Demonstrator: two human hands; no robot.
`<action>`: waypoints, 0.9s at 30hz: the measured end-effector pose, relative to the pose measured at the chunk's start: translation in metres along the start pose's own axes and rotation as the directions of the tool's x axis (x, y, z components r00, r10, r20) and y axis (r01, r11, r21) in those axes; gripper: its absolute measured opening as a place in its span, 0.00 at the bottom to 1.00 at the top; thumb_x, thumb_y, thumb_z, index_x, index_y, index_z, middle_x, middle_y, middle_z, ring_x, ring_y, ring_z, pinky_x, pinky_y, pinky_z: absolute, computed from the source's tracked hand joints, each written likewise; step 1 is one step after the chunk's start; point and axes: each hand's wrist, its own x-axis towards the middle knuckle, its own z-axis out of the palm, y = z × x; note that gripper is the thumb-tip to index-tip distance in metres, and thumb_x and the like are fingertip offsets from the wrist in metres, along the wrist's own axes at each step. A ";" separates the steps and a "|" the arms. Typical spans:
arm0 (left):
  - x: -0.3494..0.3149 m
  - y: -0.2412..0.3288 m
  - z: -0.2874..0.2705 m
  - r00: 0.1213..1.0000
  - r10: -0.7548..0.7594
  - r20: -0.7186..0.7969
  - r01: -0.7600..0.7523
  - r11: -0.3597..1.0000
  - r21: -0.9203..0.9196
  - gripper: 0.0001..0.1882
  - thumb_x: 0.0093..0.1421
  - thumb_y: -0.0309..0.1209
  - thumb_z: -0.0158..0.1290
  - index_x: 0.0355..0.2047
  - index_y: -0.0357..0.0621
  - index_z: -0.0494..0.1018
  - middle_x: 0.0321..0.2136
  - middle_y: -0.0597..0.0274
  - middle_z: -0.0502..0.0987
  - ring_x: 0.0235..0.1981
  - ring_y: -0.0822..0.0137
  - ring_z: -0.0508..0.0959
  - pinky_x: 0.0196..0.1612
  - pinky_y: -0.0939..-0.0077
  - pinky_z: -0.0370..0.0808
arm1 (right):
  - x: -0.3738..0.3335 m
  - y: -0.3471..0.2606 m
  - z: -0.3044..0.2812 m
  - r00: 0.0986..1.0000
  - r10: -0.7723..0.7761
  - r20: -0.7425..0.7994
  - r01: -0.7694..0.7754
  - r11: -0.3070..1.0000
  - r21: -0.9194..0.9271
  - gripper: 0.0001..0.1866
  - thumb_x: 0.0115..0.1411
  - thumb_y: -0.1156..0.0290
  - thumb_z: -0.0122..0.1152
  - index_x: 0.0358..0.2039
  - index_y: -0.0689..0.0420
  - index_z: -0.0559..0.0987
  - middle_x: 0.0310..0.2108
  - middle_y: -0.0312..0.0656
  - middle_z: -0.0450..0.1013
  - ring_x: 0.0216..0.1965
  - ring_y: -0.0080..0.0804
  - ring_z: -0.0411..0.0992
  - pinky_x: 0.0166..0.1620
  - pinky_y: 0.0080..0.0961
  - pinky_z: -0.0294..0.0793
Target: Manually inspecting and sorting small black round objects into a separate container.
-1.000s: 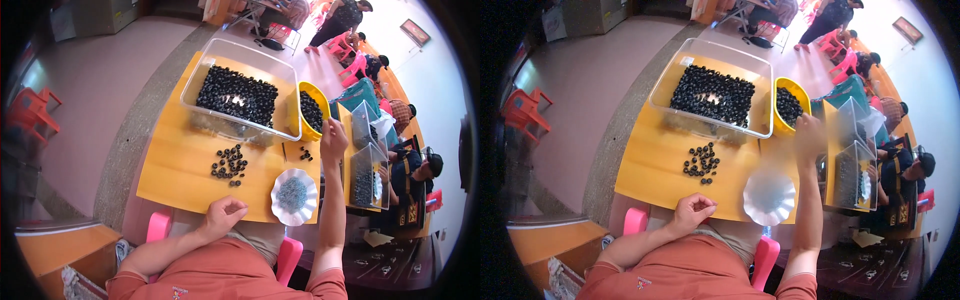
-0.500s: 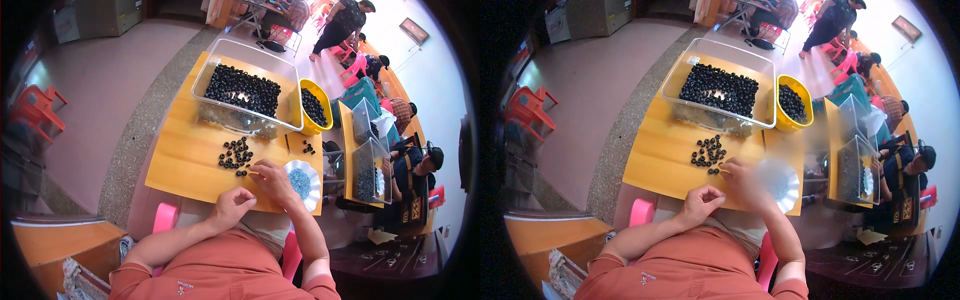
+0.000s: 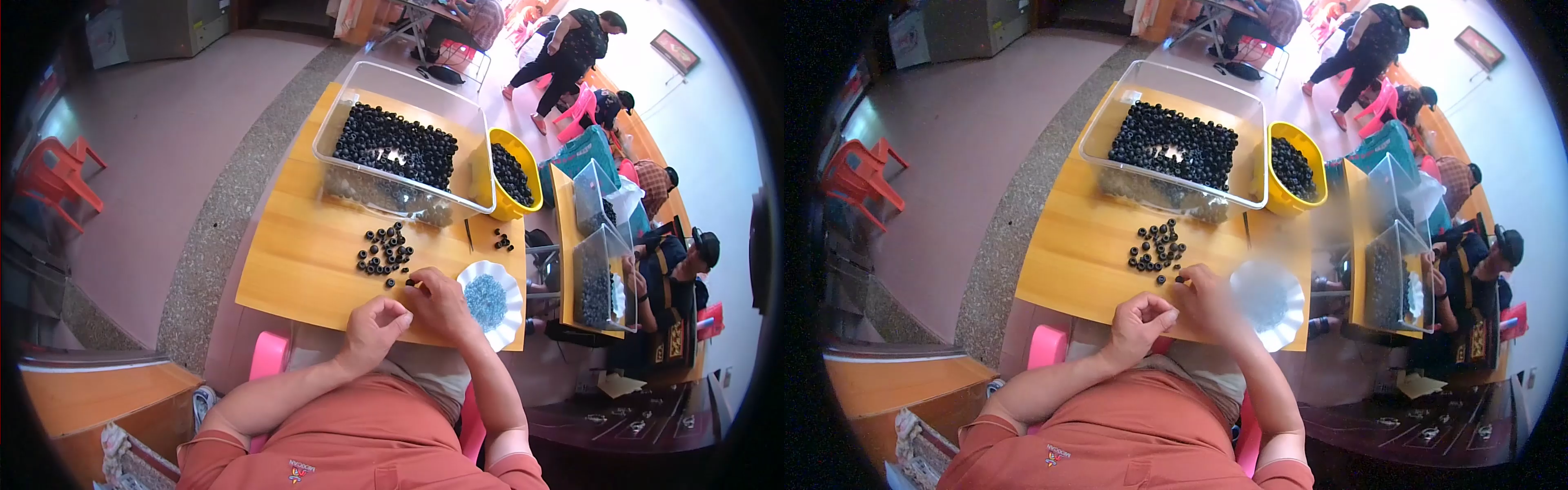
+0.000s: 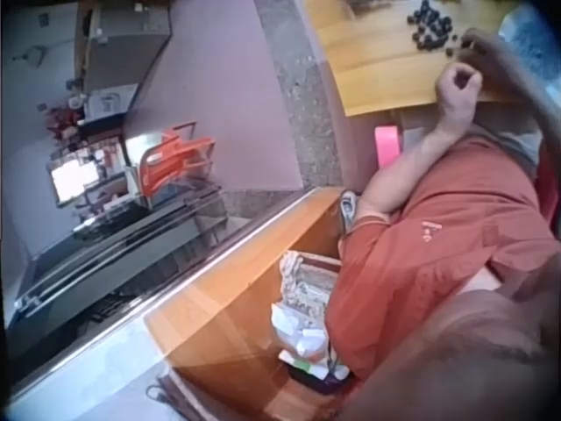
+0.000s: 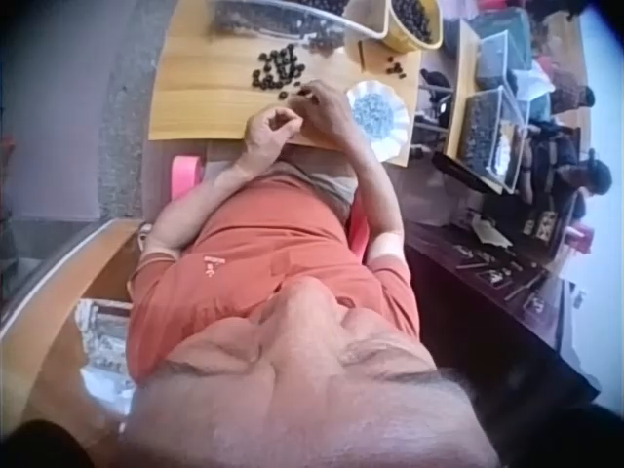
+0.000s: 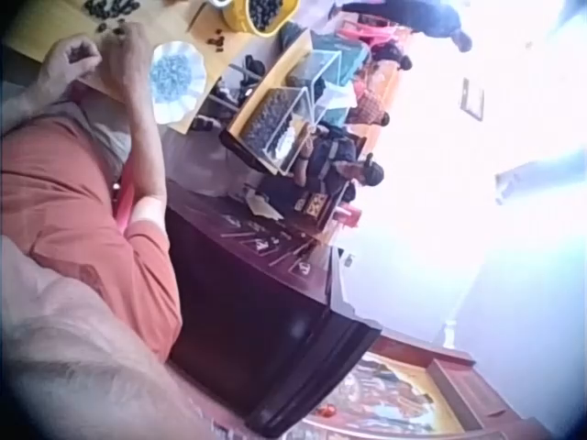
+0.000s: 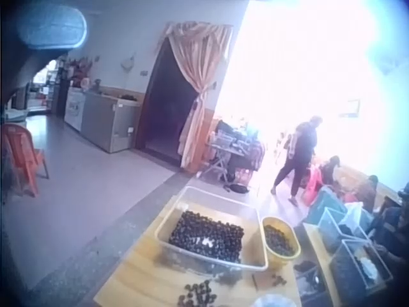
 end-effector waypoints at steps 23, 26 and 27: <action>0.005 0.005 -0.005 0.974 -0.155 0.166 0.204 0.918 -0.341 0.08 0.61 0.24 0.57 0.40 0.39 0.71 0.34 0.62 0.77 0.34 0.73 0.79 0.38 0.79 0.79 | -0.044 -0.007 -0.010 0.996 -0.080 -0.043 0.089 0.939 0.331 0.12 0.50 0.79 0.71 0.35 0.61 0.80 0.32 0.42 0.76 0.33 0.30 0.78 0.36 0.23 0.79; 0.004 0.005 -0.005 0.966 -0.181 0.183 0.242 0.881 -0.407 0.07 0.61 0.23 0.56 0.39 0.39 0.71 0.34 0.62 0.78 0.33 0.73 0.79 0.37 0.79 0.79 | -0.045 -0.007 -0.007 0.994 -0.093 -0.060 0.109 0.923 0.369 0.11 0.50 0.79 0.71 0.35 0.61 0.80 0.31 0.42 0.76 0.32 0.29 0.78 0.36 0.23 0.79; 0.004 0.005 -0.006 0.965 -0.181 0.188 0.246 0.869 -0.429 0.07 0.61 0.23 0.56 0.39 0.40 0.71 0.34 0.62 0.78 0.32 0.73 0.79 0.37 0.79 0.80 | -0.045 -0.007 -0.005 0.995 -0.077 -0.059 0.094 0.917 0.387 0.11 0.51 0.79 0.71 0.36 0.61 0.80 0.31 0.41 0.76 0.32 0.28 0.78 0.36 0.22 0.79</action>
